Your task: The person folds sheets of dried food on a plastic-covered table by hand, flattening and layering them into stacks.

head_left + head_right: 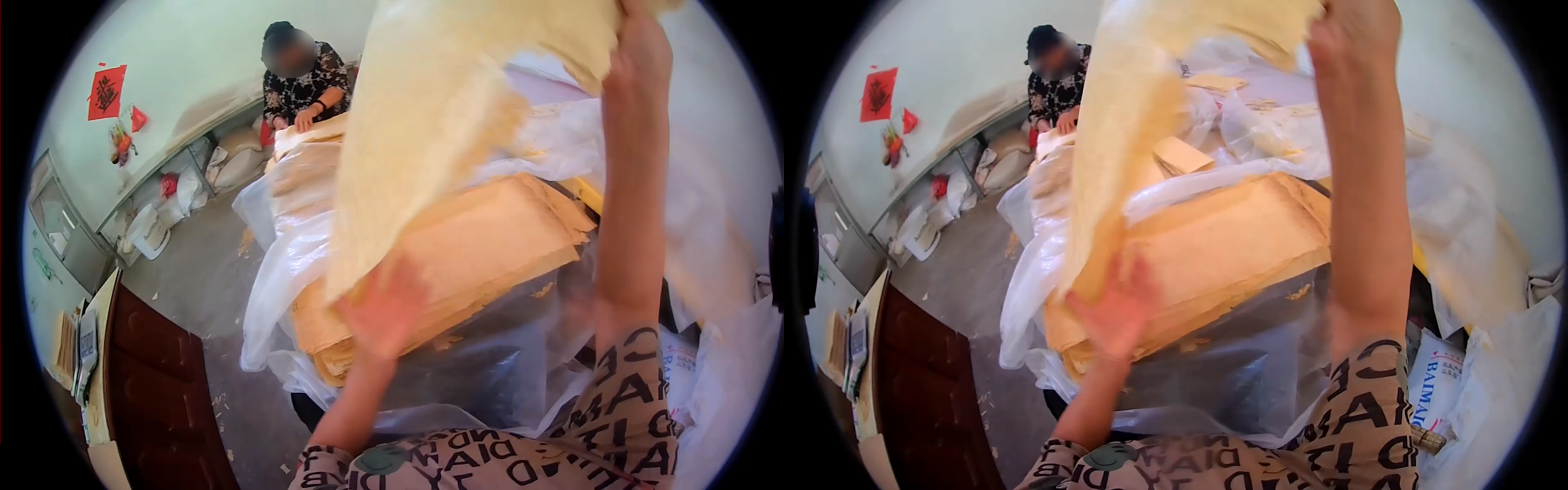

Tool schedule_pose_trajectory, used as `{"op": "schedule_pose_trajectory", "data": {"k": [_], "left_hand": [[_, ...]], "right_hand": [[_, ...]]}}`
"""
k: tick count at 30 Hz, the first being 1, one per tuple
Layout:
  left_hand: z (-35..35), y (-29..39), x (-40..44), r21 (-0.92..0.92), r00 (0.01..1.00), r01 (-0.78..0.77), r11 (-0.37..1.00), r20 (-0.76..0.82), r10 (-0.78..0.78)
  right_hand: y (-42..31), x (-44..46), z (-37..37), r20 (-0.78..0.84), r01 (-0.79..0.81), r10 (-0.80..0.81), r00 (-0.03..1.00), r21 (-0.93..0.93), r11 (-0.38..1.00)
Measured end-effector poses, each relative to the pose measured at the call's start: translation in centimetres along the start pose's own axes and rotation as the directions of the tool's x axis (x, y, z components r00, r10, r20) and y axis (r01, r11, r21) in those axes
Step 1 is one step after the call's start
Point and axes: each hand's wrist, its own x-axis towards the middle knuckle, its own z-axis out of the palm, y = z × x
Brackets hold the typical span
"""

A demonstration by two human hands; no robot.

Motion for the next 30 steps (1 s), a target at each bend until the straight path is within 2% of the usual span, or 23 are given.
{"op": "schedule_pose_trajectory", "data": {"k": [1, 2, 3, 4, 6, 8, 10, 11, 13, 14, 15, 17, 18, 19, 20, 22, 23, 24, 26, 27, 29, 30], "left_hand": [[0.9, 1.9, 0.5, 0.041, 0.991, -0.098, 0.994, -0.088, 0.102], [1.9, 3.6, 0.6, 0.093, 0.964, -0.192, 0.977, -0.171, 0.206], [2.8, 4.5, 0.3, 0.293, 0.943, -0.250, 0.923, -0.142, 0.300], [3.5, 5.4, 0.2, 0.482, 0.919, -0.296, 0.825, -0.093, 0.383], [2.7, 7.2, -1.6, 0.423, 0.925, -0.322, 0.847, -0.049, 0.376], [1.8, 7.3, -3.5, 0.365, 0.927, -0.352, 0.862, 0.006, 0.375], [1.3, 7.5, -5.9, 0.418, 0.931, -0.246, 0.875, -0.149, 0.333], [0.3, 8.0, -7.1, 0.433, 0.924, -0.261, 0.863, -0.146, 0.353], [-2.3, 9.3, -9.3, 0.460, 0.838, -0.256, 0.851, -0.333, 0.432], [-2.4, 9.4, -10.3, 0.591, 0.789, -0.220, 0.776, -0.360, 0.498], [-2.1, 9.7, -11.1, 0.644, 0.818, -0.212, 0.735, -0.295, 0.494], [-1.6, 11.0, -12.8, 0.553, 0.773, -0.224, 0.803, -0.401, 0.491], [-1.3, 11.3, -13.6, 0.564, 0.755, -0.239, 0.791, -0.404, 0.516], [-0.9, 11.7, -14.0, 0.595, 0.789, -0.200, 0.779, -0.374, 0.488], [-0.5, 11.9, -14.2, 0.625, 0.822, -0.161, 0.764, -0.343, 0.454], [-0.7, 11.6, -13.7, 0.698, 0.796, -0.150, 0.700, -0.335, 0.504], [-1.1, 11.4, -13.4, 0.757, 0.783, -0.120, 0.643, -0.327, 0.530], [-1.8, 11.5, -13.3, 0.753, 0.798, -0.144, 0.642, -0.296, 0.526], [-2.0, 11.2, -12.7, 0.721, 0.782, -0.183, 0.668, -0.306, 0.544], [-2.1, 11.1, -12.5, 0.683, 0.777, -0.214, 0.698, -0.314, 0.546], [-0.3, 10.5, -12.4, 0.677, 0.758, -0.214, 0.704, -0.340, 0.557], [0.4, 10.1, -12.0, 0.669, 0.746, -0.201, 0.716, -0.369, 0.555]], "right_hand": [[-0.2, 1.3, -2.9, -0.130, -0.014, 0.001, 0.992, -0.103, 0.995], [-0.1, 1.5, -5.6, -0.136, -0.005, -0.008, 0.991, -0.093, 0.996], [0.5, 1.2, -8.2, -0.142, 0.007, -0.018, 0.990, -0.080, 0.997], [0.9, 0.1, -10.0, -0.216, -0.041, 0.010, 0.976, -0.140, 0.989], [2.5, -2.4, -15.1, -0.361, -0.158, 0.081, 0.929, -0.191, 0.969], [6.7, -4.7, -23.6, -0.411, -0.238, 0.136, 0.901, -0.208, 0.949], [10.6, -9.2, -28.9, -0.462, -0.312, 0.168, 0.871, -0.255, 0.915], [12.2, -11.2, -31.5, -0.462, -0.361, 0.216, 0.860, -0.252, 0.898], [13.5, -14.9, -33.6, -0.600, -0.639, 0.336, 0.726, -0.407, 0.653], [14.1, -16.6, -35.3, -0.551, -0.585, 0.279, 0.787, -0.520, 0.622], [14.6, -17.5, -36.9, -0.485, -0.513, 0.223, 0.846, -0.626, 0.588], [12.8, -17.6, -38.4, -0.408, -0.447, 0.183, 0.894, -0.809, 0.381], [12.3, -17.7, -38.6, -0.288, -0.289, 0.028, 0.957, -0.944, 0.158], [11.8, -17.9, -37.8, -0.115, -0.124, -0.093, 0.989, -0.987, -0.097], [11.4, -18.3, -36.7, -0.111, -0.117, -0.068, 0.991, -0.989, -0.086], [10.8, -19.6, -32.5, 0.193, 0.192, 0.012, 0.981, -0.967, -0.165], [11.2, -20.8, -30.5, 0.264, 0.278, 0.134, 0.955, -0.955, -0.099], [11.6, -22.5, -28.1, 0.337, 0.354, 0.248, 0.908, -0.935, -0.026], [11.6, -27.3, -21.7, 0.454, 0.357, 0.448, 0.770, -0.889, 0.287], [12.1, -29.5, -19.4, 0.609, 0.474, 0.501, 0.614, -0.793, 0.383], [12.3, -33.4, -15.2, 0.725, 0.486, 0.548, 0.417, -0.688, 0.539], [12.2, -34.8, -12.9, 0.748, 0.442, 0.527, 0.403, -0.664, 0.603]]}}
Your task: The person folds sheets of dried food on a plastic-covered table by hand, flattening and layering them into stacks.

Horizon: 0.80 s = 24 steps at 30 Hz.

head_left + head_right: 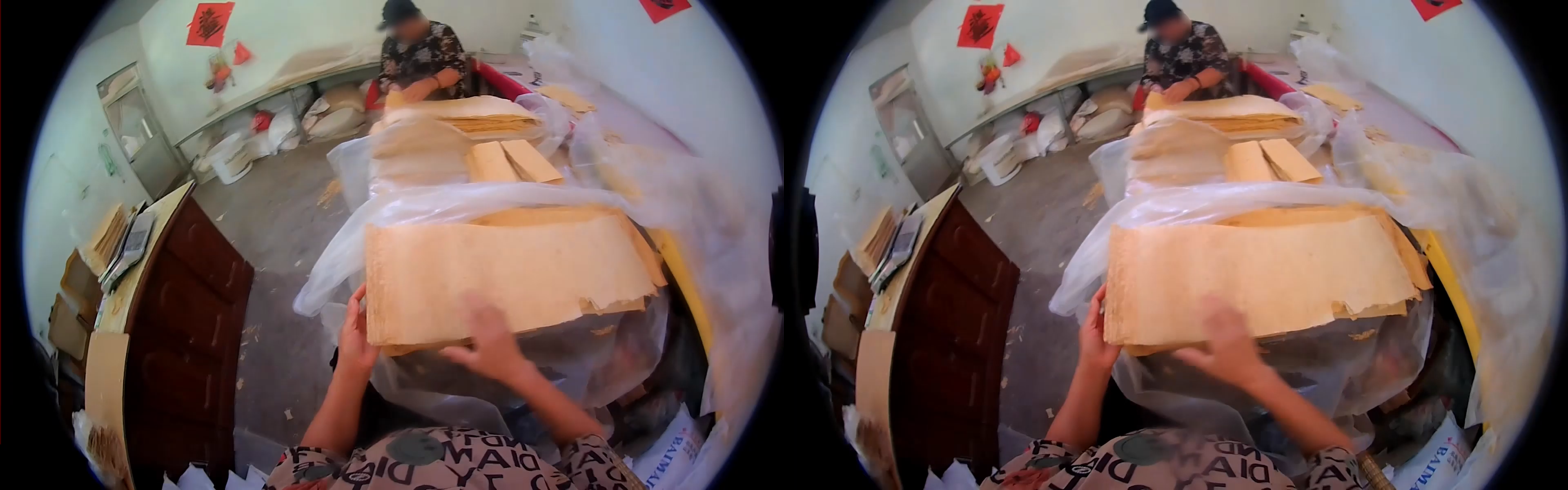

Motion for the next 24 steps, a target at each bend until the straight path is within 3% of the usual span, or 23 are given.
{"op": "schedule_pose_trajectory", "data": {"k": [1, 3, 4, 6, 10, 12, 14, 15, 16, 17, 18, 19, 23, 24], "left_hand": [[-0.1, 0.1, 0.0, -0.007, 0.999, 0.026, 1.000, 0.021, -0.026], [-1.4, 0.7, 0.0, 0.512, 1.000, -0.012, 0.859, -0.005, 0.017], [-1.2, 0.6, 0.0, 0.511, 0.999, 0.010, 0.859, 0.022, -0.025], [-0.4, 0.8, -0.4, 0.707, 0.988, -0.028, 0.706, 0.125, -0.086], [-0.1, 0.4, -0.3, 0.738, 0.975, -0.064, 0.672, 0.189, -0.114], [-0.6, 0.7, 0.1, 0.837, 0.967, -0.161, 0.523, 0.240, -0.086], [1.1, 1.4, -0.3, 0.843, 0.977, -0.152, 0.516, 0.208, -0.052], [1.7, 1.7, -0.4, 0.853, 0.986, -0.140, 0.503, 0.169, -0.012], [0.7, 1.8, 0.3, 0.832, 0.987, -0.129, 0.539, 0.158, -0.007], [-0.2, 2.0, 1.0, 0.832, 0.987, -0.133, 0.539, 0.163, -0.008], [-1.0, 2.3, 1.6, 0.839, 0.989, -0.110, 0.533, 0.147, -0.027], [-1.8, 2.6, 2.0, 0.846, 0.991, -0.081, 0.528, 0.126, -0.049], [-2.4, 3.6, 3.0, 0.881, 0.992, 0.039, 0.472, 0.021, -0.121], [-2.4, 3.9, 3.2, 0.882, 0.992, 0.041, 0.469, 0.019, -0.122]], "right_hand": [[-1.9, 0.8, 0.7, -0.008, 0.017, -0.016, 1.000, 0.060, 0.998], [-3.2, 1.8, 3.1, -0.031, 0.035, -0.034, 0.999, 0.052, 0.998], [-3.7, 2.2, 4.0, -0.039, 0.023, -0.021, 0.999, 0.047, 0.999], [-4.4, 2.6, 5.0, -0.058, -0.004, 0.006, 0.998, 0.027, 1.000], [-4.4, 2.7, 5.9, -0.088, 0.014, -0.013, 0.996, 0.010, 1.000], [-3.2, 2.5, 6.3, -0.136, 0.034, -0.038, 0.990, -0.032, 0.999], [-0.7, 2.6, 6.2, -0.177, 0.003, -0.010, 0.984, -0.042, 0.999], [0.4, 2.7, 4.7, -0.083, -0.143, 0.138, 0.987, -0.068, 0.987], [1.9, 3.1, 2.6, 0.004, -0.283, 0.285, 0.959, -0.106, 0.953], [2.5, 3.8, 0.1, -0.122, -0.510, 0.651, 0.749, 0.521, 0.685], [4.4, 4.2, -2.1, -0.285, -0.401, 0.683, 0.673, 0.635, 0.660], [6.8, 3.9, -4.9, -0.249, -0.393, 0.771, 0.586, 0.745, 0.539], [15.1, 0.5, -13.0, -0.458, -0.137, 0.796, 0.395, 0.828, 0.544], [17.3, -1.6, -13.9, -0.456, -0.139, 0.819, 0.349, 0.839, 0.527]]}}
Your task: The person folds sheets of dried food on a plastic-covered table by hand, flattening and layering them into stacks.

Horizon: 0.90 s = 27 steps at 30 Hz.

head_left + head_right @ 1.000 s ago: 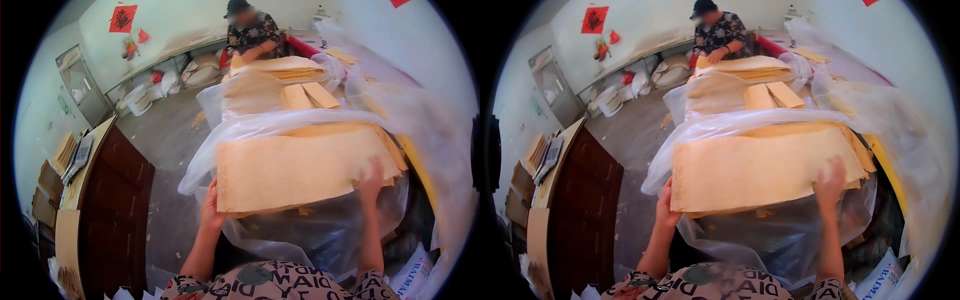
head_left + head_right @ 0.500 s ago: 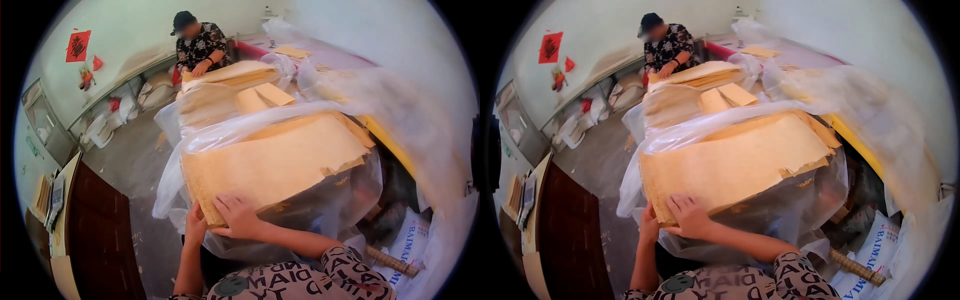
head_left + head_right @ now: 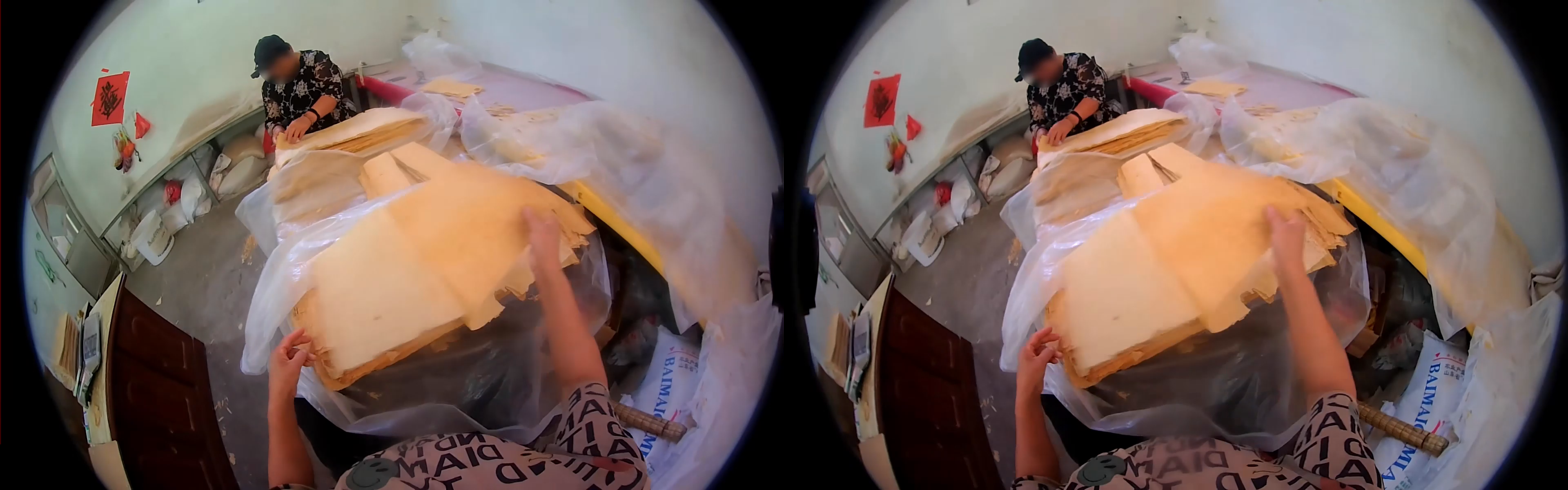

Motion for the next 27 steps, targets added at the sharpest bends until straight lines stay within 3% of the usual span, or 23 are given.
{"op": "schedule_pose_trajectory", "data": {"k": [2, 3, 4, 5, 7, 8, 12, 13, 14, 17, 19, 20, 21, 22, 23, 24, 26, 27], "left_hand": [[-0.3, 0.5, 0.6, 0.183, 0.998, 0.051, 0.982, -0.030, -0.046], [0.1, 1.0, 1.0, 0.189, 0.999, 0.047, 0.981, -0.036, -0.041], [0.7, 1.7, 1.2, 0.517, 0.941, -0.208, 0.830, -0.127, 0.315], [1.5, 2.5, 1.2, 0.791, 0.770, -0.336, 0.511, -0.082, 0.633], [5.8, 7.4, 0.7, 0.735, 0.684, -0.473, 0.487, -0.042, 0.728], [8.1, 9.7, 0.2, 0.711, 0.654, -0.556, 0.430, 0.056, 0.754], [15.8, 14.5, -0.8, 0.532, 0.500, -0.820, 0.211, 0.486, 0.717], [16.9, 14.7, -0.7, 0.473, 0.444, -0.867, 0.157, 0.593, 0.672], [17.5, 14.8, -0.8, 0.479, 0.445, -0.865, 0.149, 0.595, 0.669], [17.8, 13.9, -1.1, 0.498, 0.448, -0.859, 0.118, 0.622, 0.642], [15.9, 10.9, -0.4, 0.578, 0.658, -0.682, 0.447, 0.219, 0.720], [14.6, 9.3, -0.5, 0.563, 0.698, -0.652, 0.509, 0.183, 0.692], [14.5, 8.6, -1.8, 0.563, 0.698, -0.652, 0.509, 0.182, 0.693], [14.4, 8.1, -3.5, 0.578, 0.675, -0.688, 0.439, 0.285, 0.681], [14.5, 7.8, -4.8, 0.585, 0.648, -0.723, 0.369, 0.387, 0.656], [15.1, 7.3, -5.8, 0.587, 0.655, -0.716, 0.377, 0.381, 0.652], [17.1, 6.2, -8.0, 0.634, 0.610, -0.748, 0.195, 0.541, 0.579], [17.8, 5.2, -7.7, 0.642, 0.618, -0.741, 0.198, 0.536, 0.575]], "right_hand": [[0.6, 0.9, -2.5, -0.045, -0.021, 0.022, 0.999, 0.009, 1.000], [1.1, 0.4, -3.1, -0.123, 0.002, 0.002, 0.992, 0.035, 0.999], [1.5, -0.1, -3.5, -0.201, 0.025, -0.013, 0.980, 0.056, 0.998], [1.9, -0.8, -3.6, -0.200, 0.017, -0.004, 0.980, 0.061, 0.998], [3.1, -2.9, -2.5, -0.097, -0.153, 0.148, 0.984, -0.047, 0.987], [3.4, -4.0, -1.3, -0.013, -0.159, 0.159, 0.987, -0.009, 0.987], [0.3, -9.3, 5.9, 0.164, -0.237, 0.224, 0.961, 0.069, 0.969], [-0.9, -10.3, 7.3, 0.295, -0.274, 0.222, 0.929, 0.150, 0.950], [-1.8, -10.7, 8.0, 0.420, -0.317, 0.203, 0.885, 0.222, 0.922], [-3.2, -8.3, 7.5, 0.367, -0.222, 0.104, 0.925, 0.295, 0.930], [-2.6, -6.0, 6.1, 0.360, -0.262, 0.133, 0.923, 0.337, 0.904], [-2.4, -5.3, 5.7, 0.301, -0.232, 0.120, 0.946, 0.371, 0.899], [-2.1, -4.9, 5.4, 0.242, -0.197, 0.105, 0.965, 0.400, 0.895], [-1.2, -4.8, 5.3, 0.190, -0.177, 0.110, 0.976, 0.385, 0.906], [-0.5, -4.6, 5.4, 0.192, -0.177, 0.110, 0.975, 0.384, 0.906], [0.2, -4.6, 5.4, 0.178, -0.193, 0.133, 0.975, 0.382, 0.904], [0.9, -5.4, 5.3, 0.175, -0.236, 0.182, 0.968, 0.371, 0.898], [0.9, -5.5, 5.7, 0.148, -0.219, 0.175, 0.973, 0.377, 0.900]]}}
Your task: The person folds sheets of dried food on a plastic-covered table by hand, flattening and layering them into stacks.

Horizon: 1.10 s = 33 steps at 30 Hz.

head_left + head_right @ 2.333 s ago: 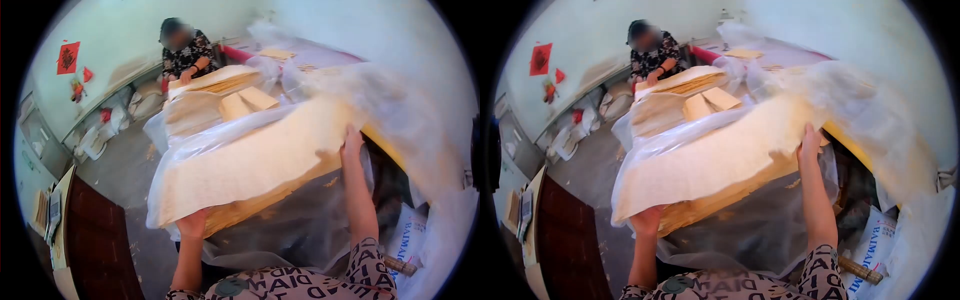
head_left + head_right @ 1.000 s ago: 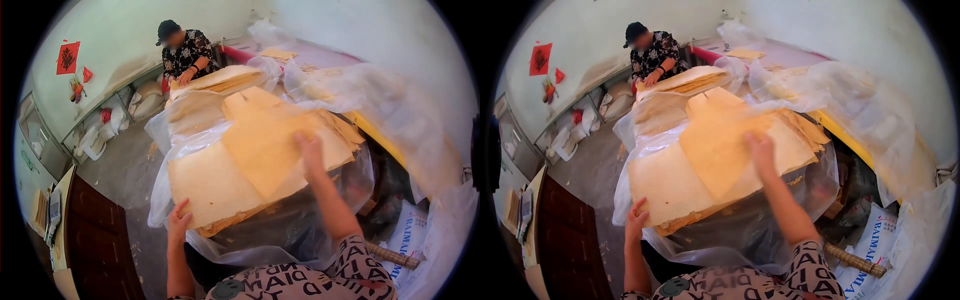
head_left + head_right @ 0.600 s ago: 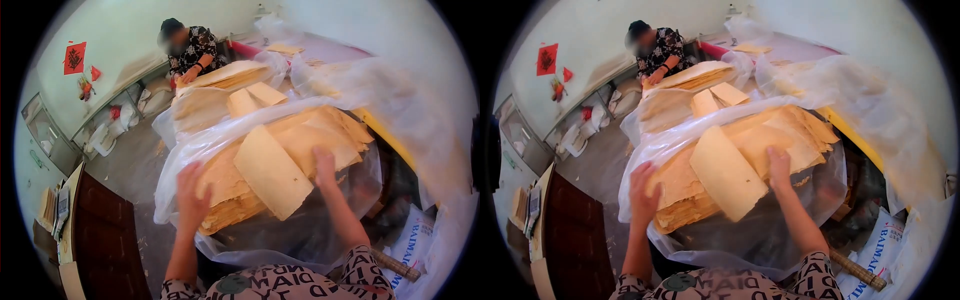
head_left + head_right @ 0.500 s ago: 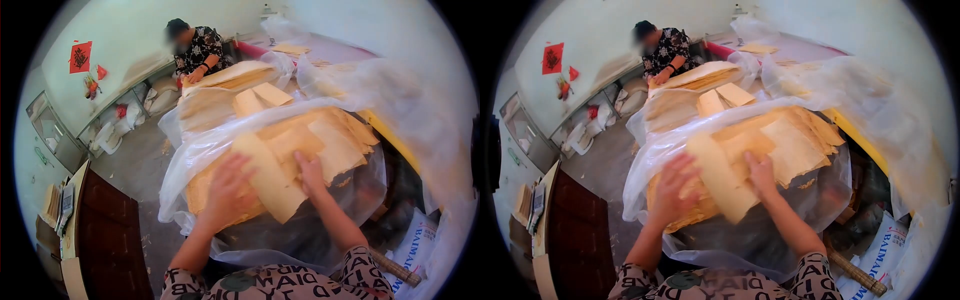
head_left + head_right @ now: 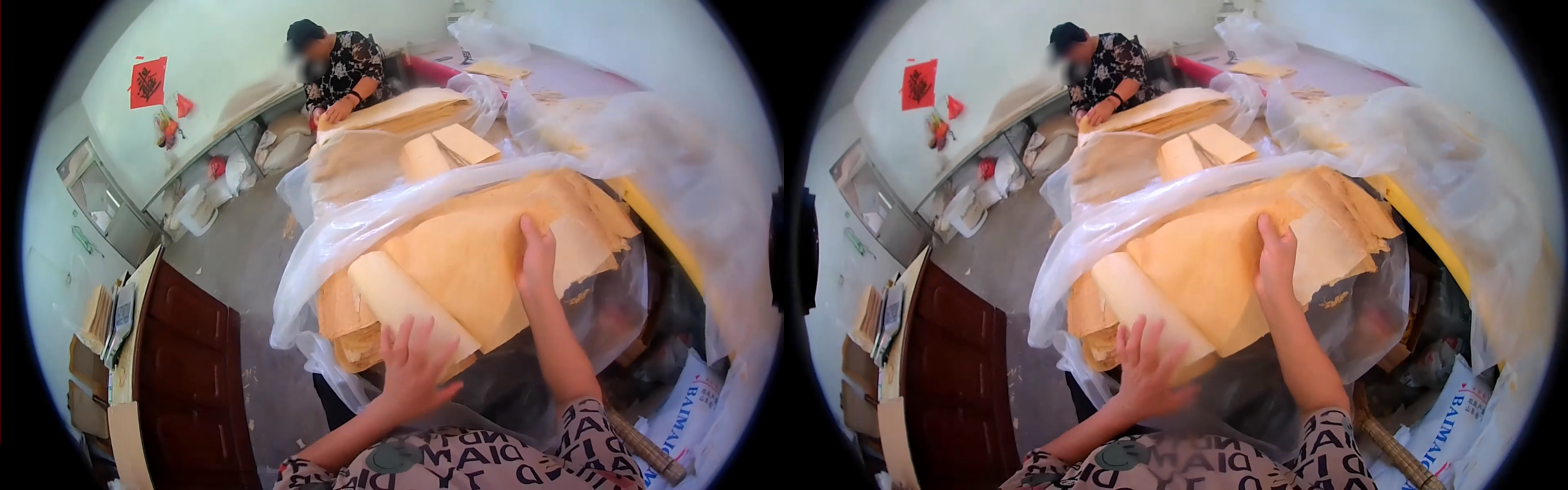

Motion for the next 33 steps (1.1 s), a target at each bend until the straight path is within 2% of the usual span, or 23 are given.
{"op": "schedule_pose_trajectory", "data": {"k": [3, 4, 6, 8, 9, 11, 12, 13, 14, 15, 16, 17, 18, 19, 20, 21, 22, 23, 24, 25, 27, 30, 33], "left_hand": [[2.2, -2.3, 1.4, 0.337, 0.981, 0.110, 0.935, -0.188, -0.048], [1.5, -3.8, 2.2, 0.342, 0.980, 0.101, 0.934, -0.194, -0.035], [-0.1, -7.0, 3.3, 0.122, 0.972, 0.011, 0.992, -0.232, 0.018], [-5.0, -7.1, 6.5, 0.342, 0.945, -0.116, 0.932, -0.251, 0.210], [-7.1, -6.9, 7.8, 0.341, 0.944, -0.118, 0.933, -0.253, 0.212], [-10.2, -6.7, 10.1, 0.525, 0.907, -0.308, 0.793, -0.088, 0.411], [-11.1, -7.0, 10.6, 0.525, 0.906, -0.313, 0.792, -0.087, 0.415], [-11.8, -7.3, 11.0, 0.591, 0.884, -0.405, 0.698, 0.057, 0.465], [-12.3, -7.6, 11.0, 0.636, 0.847, -0.496, 0.592, 0.204, 0.491], [-11.8, -8.4, 10.2, 0.634, 0.855, -0.519, 0.573, 0.392, 0.341], [-11.0, -8.9, 9.1, 0.638, 0.854, -0.519, 0.568, 0.400, 0.331], [-10.2, -9.4, 7.9, 0.524, 0.792, -0.497, 0.692, 0.599, 0.116], [-9.7, -10.0, 7.0, 0.427, 0.639, -0.417, 0.802, 0.766, -0.075], [-9.5, -10.6, 6.5, 0.437, 0.638, -0.420, 0.796, 0.766, -0.084], [-9.3, -11.2, 6.0, 0.253, 0.575, -0.237, 0.938, 0.815, -0.074], [-8.9, -11.8, 5.5, 0.057, 0.519, -0.015, 0.998, 0.854, -0.041], [-8.2, -12.6, 5.4, 0.059, 0.524, -0.003, 0.998, 0.851, -0.049], [-7.1, -13.5, 5.6, -0.029, 0.731, 0.122, 0.992, 0.679, -0.070], [-5.9, -14.4, 5.6, -0.144, 0.879, 0.214, 0.966, 0.460, -0.126], [-4.0, -15.1, 5.3, -0.144, 0.880, 0.221, 0.965, 0.455, -0.133], [0.5, -15.8, 4.8, 0.026, 0.950, 0.201, 0.979, 0.239, -0.201], [3.6, -16.1, 3.8, -0.012, 0.961, 0.240, 0.971, 0.148, -0.236], [3.8, -16.1, 3.1, -0.036, 0.962, 0.240, 0.970, 0.143, -0.233]], "right_hand": [[-1.5, 0.7, 0.8, -0.040, 0.061, -0.058, 0.998, 0.079, 0.995], [-2.3, 1.3, 0.8, -0.066, 0.103, -0.094, 0.993, 0.145, 0.984], [-3.3, 2.9, -0.7, -0.070, 0.146, -0.136, 0.988, 0.150, 0.978], [-3.2, 3.0, -1.4, -0.068, 0.176, -0.167, 0.984, 0.150, 0.973], [-2.8, 2.7, -1.5, -0.096, 0.165, -0.152, 0.984, 0.138, 0.977], [-1.4, 1.8, -1.8, -0.128, 0.160, -0.144, 0.981, 0.128, 0.979], [-0.1, 1.1, -2.0, -0.141, 0.083, -0.069, 0.988, 0.095, 0.992], [1.0, 0.5, -2.4, -0.157, 0.001, 0.009, 0.988, 0.066, 0.998], [1.7, 0.0, -3.0, -0.159, -0.001, 0.012, 0.987, 0.071, 0.997], [2.5, -0.4, -3.4, -0.142, -0.041, 0.053, 0.989, 0.082, 0.996], [3.1, -0.9, -3.5, -0.121, -0.084, 0.095, 0.988, 0.097, 0.992], [3.5, -1.3, -3.5, -0.116, -0.091, 0.103, 0.988, 0.110, 0.990], [3.7, -1.5, -3.3, -0.092, -0.123, 0.133, 0.987, 0.108, 0.987], [3.9, -1.8, -3.1, -0.070, -0.152, 0.159, 0.985, 0.104, 0.983], [4.6, -2.0, -3.1, -0.065, -0.153, 0.160, 0.985, 0.111, 0.982], [5.6, -2.3, -3.2, -0.043, -0.172, 0.174, 0.984, 0.043, 0.984], [6.0, -2.5, -3.0, -0.019, -0.191, 0.191, 0.981, -0.030, 0.981], [6.1, -2.8, -2.7, -0.009, -0.198, 0.198, 0.980, -0.036, 0.979], [5.9, -3.2, -2.0, 0.017, -0.171, 0.172, 0.985, -0.049, 0.984], [5.7, -3.5, -1.4, 0.043, -0.142, 0.145, 0.989, -0.060, 0.988], [5.4, -3.3, -1.6, 0.030, -0.171, 0.175, 0.984, -0.090, 0.981], [4.1, -2.6, -1.3, 0.048, -0.165, 0.174, 0.984, -0.157, 0.974], [3.8, -2.1, -0.3, 0.066, -0.119, 0.137, 0.988, -0.232, 0.965]]}}
